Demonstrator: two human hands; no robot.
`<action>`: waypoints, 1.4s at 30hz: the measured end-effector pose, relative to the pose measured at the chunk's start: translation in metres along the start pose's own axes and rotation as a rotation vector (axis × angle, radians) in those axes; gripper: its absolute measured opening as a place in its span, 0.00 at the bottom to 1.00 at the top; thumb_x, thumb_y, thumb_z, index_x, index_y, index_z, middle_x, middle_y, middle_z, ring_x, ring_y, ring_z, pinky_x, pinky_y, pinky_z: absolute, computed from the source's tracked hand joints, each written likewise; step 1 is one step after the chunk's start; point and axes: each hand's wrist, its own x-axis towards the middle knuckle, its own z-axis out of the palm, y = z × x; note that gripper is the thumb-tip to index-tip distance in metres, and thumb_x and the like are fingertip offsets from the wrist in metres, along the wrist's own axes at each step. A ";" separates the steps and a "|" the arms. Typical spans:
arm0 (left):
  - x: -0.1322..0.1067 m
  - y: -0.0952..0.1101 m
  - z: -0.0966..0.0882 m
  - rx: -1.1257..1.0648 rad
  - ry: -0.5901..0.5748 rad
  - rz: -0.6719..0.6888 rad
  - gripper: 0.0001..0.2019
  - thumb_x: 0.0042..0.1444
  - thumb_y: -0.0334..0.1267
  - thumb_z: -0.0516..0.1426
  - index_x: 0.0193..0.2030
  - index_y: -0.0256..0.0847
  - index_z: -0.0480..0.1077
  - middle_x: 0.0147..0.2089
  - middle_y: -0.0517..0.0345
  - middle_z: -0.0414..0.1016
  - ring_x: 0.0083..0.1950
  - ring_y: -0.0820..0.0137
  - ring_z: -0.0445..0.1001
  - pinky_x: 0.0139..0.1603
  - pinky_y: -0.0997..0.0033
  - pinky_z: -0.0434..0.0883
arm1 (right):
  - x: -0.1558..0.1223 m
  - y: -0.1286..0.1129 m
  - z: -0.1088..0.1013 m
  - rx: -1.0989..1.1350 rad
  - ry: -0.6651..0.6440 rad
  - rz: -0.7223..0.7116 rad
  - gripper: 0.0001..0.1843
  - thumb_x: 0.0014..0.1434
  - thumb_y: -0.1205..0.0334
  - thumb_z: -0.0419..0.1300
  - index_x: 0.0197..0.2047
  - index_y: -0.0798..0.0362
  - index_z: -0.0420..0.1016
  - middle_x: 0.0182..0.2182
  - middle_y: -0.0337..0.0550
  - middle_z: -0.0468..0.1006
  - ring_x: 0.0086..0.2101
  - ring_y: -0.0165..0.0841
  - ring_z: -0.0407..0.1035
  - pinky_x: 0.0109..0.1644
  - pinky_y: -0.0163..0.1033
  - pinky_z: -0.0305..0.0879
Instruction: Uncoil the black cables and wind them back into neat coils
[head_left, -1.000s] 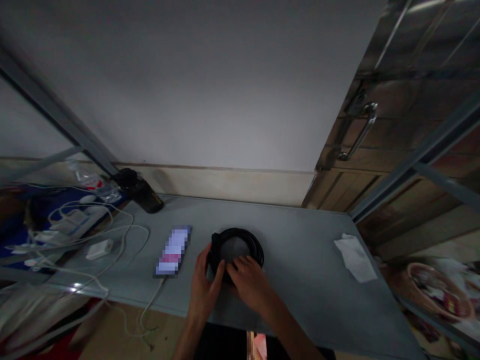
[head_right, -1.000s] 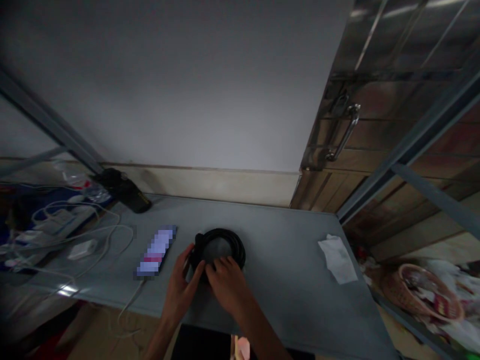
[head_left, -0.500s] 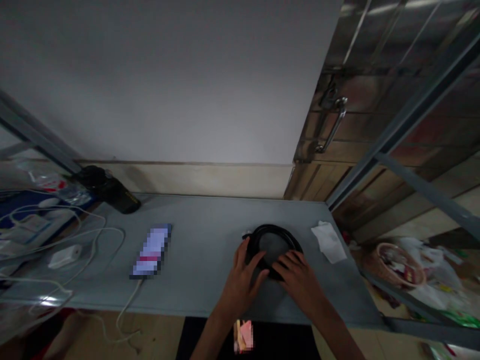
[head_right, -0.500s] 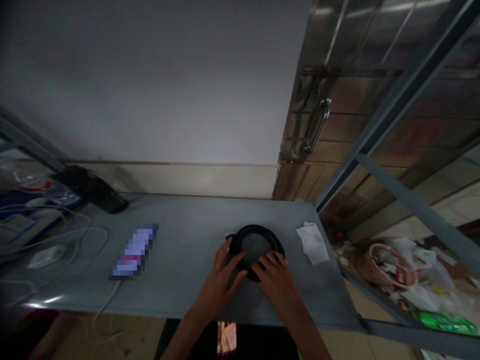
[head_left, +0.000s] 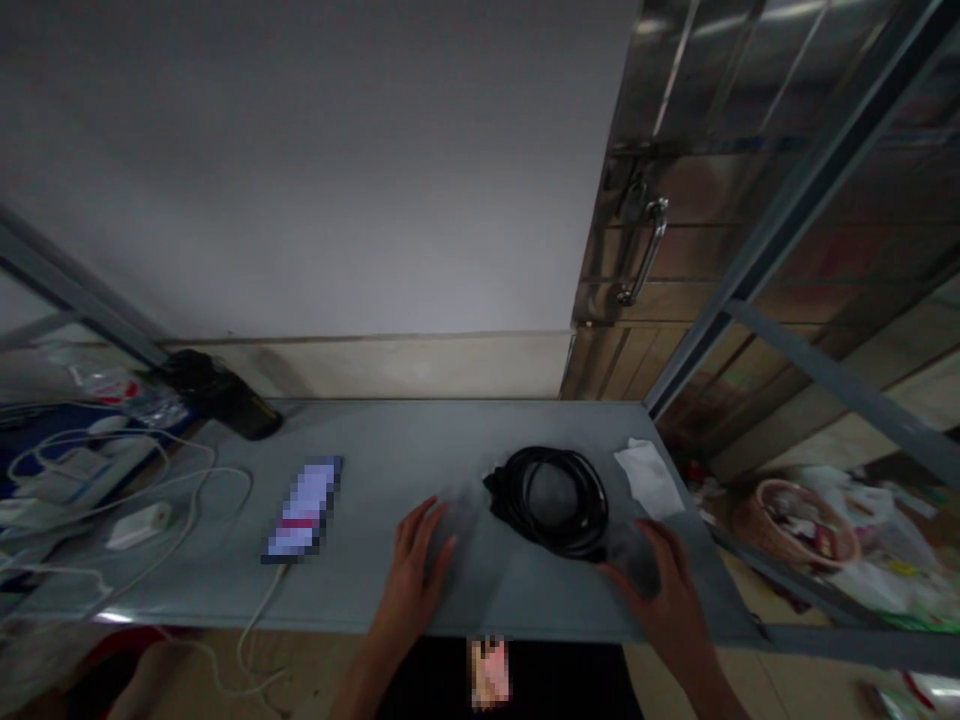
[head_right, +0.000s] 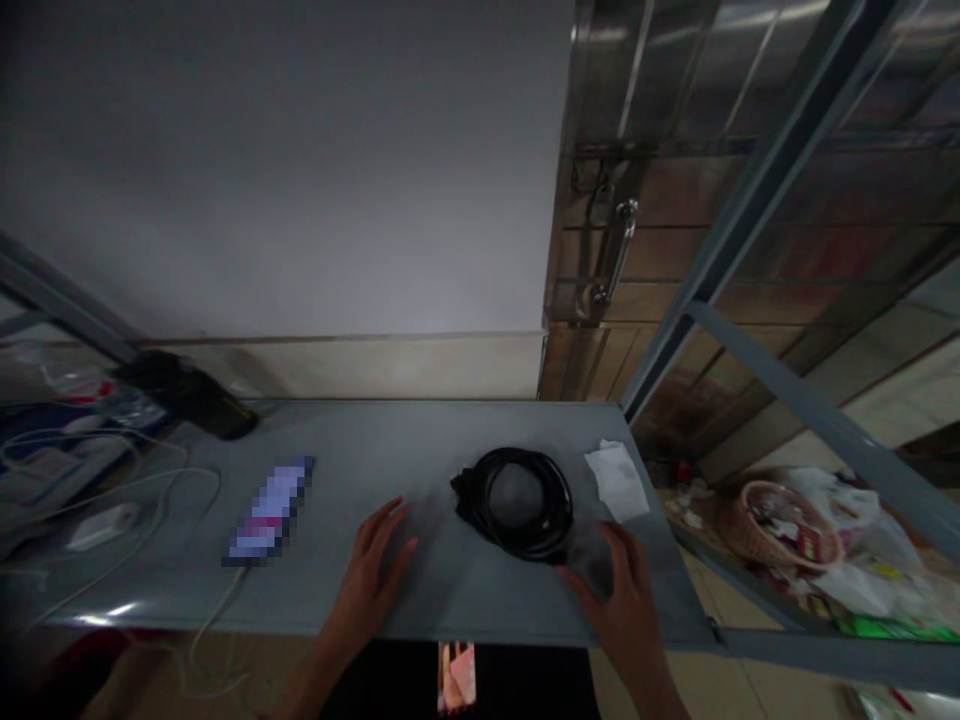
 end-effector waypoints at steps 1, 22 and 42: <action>-0.004 -0.010 -0.008 0.004 0.033 -0.041 0.22 0.77 0.48 0.58 0.74 0.51 0.71 0.74 0.45 0.75 0.74 0.52 0.76 0.76 0.39 0.75 | -0.001 0.002 -0.001 0.018 0.026 0.038 0.35 0.73 0.36 0.68 0.71 0.47 0.67 0.62 0.56 0.75 0.61 0.54 0.74 0.65 0.63 0.74; -0.020 -0.020 -0.014 0.071 0.220 -0.108 0.14 0.76 0.48 0.57 0.61 0.49 0.77 0.59 0.48 0.82 0.61 0.53 0.83 0.68 0.46 0.80 | 0.008 -0.010 0.010 -0.015 -0.002 -0.199 0.14 0.81 0.54 0.62 0.64 0.44 0.80 0.54 0.49 0.81 0.52 0.43 0.81 0.57 0.52 0.83; -0.021 -0.020 -0.013 0.071 0.209 -0.129 0.13 0.77 0.47 0.57 0.61 0.50 0.76 0.58 0.49 0.83 0.60 0.53 0.84 0.65 0.46 0.81 | 0.033 -0.025 0.009 0.025 -0.228 -0.224 0.16 0.82 0.54 0.58 0.68 0.43 0.75 0.72 0.49 0.75 0.69 0.45 0.73 0.70 0.58 0.79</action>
